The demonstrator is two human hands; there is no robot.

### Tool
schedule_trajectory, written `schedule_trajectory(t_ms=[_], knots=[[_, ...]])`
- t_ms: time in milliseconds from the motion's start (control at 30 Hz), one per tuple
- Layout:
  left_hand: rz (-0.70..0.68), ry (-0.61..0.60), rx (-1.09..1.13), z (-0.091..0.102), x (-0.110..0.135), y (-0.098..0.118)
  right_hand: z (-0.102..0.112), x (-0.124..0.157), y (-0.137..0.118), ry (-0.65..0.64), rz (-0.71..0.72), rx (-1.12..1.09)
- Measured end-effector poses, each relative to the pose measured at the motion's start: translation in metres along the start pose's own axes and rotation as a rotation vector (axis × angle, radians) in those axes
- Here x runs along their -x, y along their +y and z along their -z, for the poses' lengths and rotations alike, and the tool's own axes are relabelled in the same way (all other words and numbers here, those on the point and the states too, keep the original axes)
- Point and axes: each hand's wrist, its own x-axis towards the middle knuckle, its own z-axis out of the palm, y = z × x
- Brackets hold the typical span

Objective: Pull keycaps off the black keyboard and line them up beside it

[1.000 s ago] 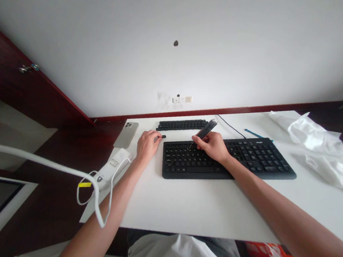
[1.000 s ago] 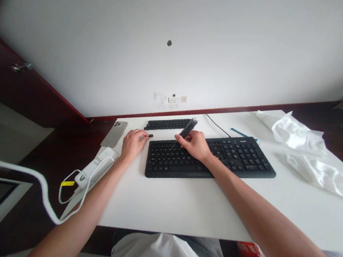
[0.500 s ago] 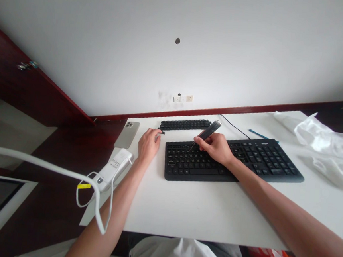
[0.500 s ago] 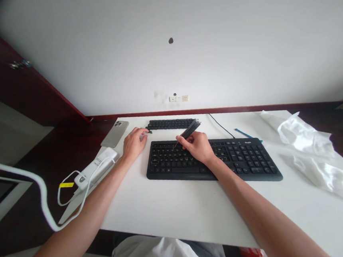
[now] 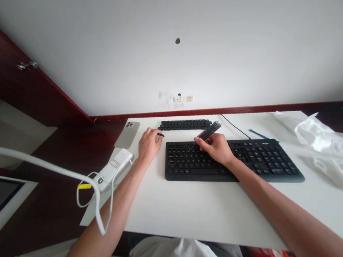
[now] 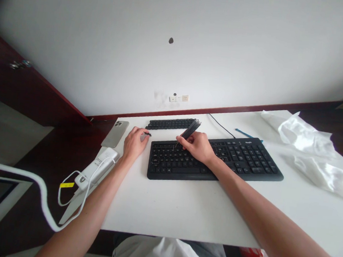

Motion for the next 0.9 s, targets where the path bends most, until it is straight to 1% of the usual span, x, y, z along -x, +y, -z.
schedule_trajectory(t_ms=[100, 267, 333, 500, 667, 900], knots=[[-0.038, 0.003, 0.021, 0.001, -0.0004, 0.0, 0.0005, 0.0002, -0.0004, -0.007, 0.003, -0.001], [-0.138, -0.074, 0.086, 0.0017, -0.0006, -0.0007, 0.0007, -0.0002, 0.0005, -0.023, 0.016, -0.012], [-0.132, -0.079, 0.092, 0.0009, -0.0006, -0.0018, 0.0007, -0.0003, 0.0, -0.023, 0.02, -0.012], [-0.092, -0.041, 0.084, -0.0004, -0.0012, -0.0043, 0.0008, -0.0003, -0.0012, -0.022, 0.022, -0.001], [-0.089, 0.02, 0.096, 0.0012, -0.0023, -0.0048, 0.0007, -0.0006, 0.0001, -0.02, 0.004, -0.005], [-0.098, -0.021, 0.065, 0.0004, -0.0023, -0.0055, 0.0007, -0.0006, -0.0011, -0.024, 0.004, 0.005]])
